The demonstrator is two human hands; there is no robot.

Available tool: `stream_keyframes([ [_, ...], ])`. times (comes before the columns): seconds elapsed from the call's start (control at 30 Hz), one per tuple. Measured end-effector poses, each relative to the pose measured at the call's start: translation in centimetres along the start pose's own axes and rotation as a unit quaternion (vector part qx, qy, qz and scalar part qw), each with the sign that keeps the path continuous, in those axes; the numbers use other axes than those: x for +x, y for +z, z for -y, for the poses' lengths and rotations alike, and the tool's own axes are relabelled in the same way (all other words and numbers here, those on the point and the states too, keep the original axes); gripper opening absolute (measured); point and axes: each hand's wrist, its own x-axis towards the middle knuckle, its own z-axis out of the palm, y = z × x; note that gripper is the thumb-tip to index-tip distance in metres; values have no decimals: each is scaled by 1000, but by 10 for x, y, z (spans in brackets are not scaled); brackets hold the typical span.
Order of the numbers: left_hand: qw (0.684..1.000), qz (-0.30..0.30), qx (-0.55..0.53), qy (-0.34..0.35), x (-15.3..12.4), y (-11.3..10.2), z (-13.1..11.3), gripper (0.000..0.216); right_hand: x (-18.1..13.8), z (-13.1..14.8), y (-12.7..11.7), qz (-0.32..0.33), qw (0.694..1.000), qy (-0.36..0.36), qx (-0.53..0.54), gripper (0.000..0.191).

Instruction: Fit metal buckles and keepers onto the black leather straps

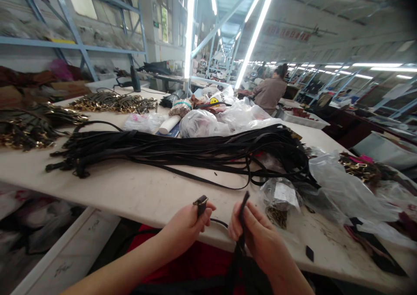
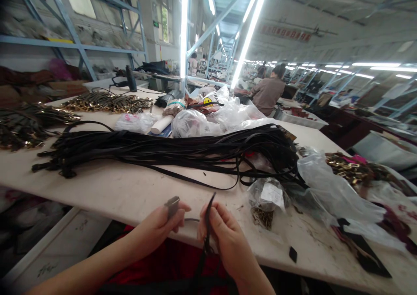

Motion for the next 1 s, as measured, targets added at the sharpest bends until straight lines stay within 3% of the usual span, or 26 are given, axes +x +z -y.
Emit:
stream_keyframes([
  [0.07, 997, -18, 77, 6, 3, -3, -3, 36, 1, 3, 2, 46, 994, 63, -72, 32],
  [0.17, 984, -24, 171, 46, 6, -4, -2, 37, 3, 0, 5, 92, 982, 88, -142, 38],
  [0.37, 960, -38, 265, 86, 6, -5, 13, 40, 9, -3, -2, 118, 979, 101, -131, 43],
  [0.57, 914, -32, 392, 102, 3, -6, 14, 44, 10, 3, -4, 124, 979, 119, -111, 46],
  [0.67, 918, -26, 378, 116, 4, -1, 16, 38, 12, 1, -1, 107, 983, 98, -110, 43],
  [0.8, 941, -27, 323, 99, 6, 8, 22, 25, 18, -6, 7, 22, 995, 72, -67, 48],
  [0.93, 953, -7, 289, 91, 1, 4, 19, 19, 20, -2, 12, 67, 993, 34, -90, 44],
  [1.0, 957, -50, 263, 114, -4, -5, 12, 25, 18, 4, 9, 64, 994, 15, -93, 37],
])
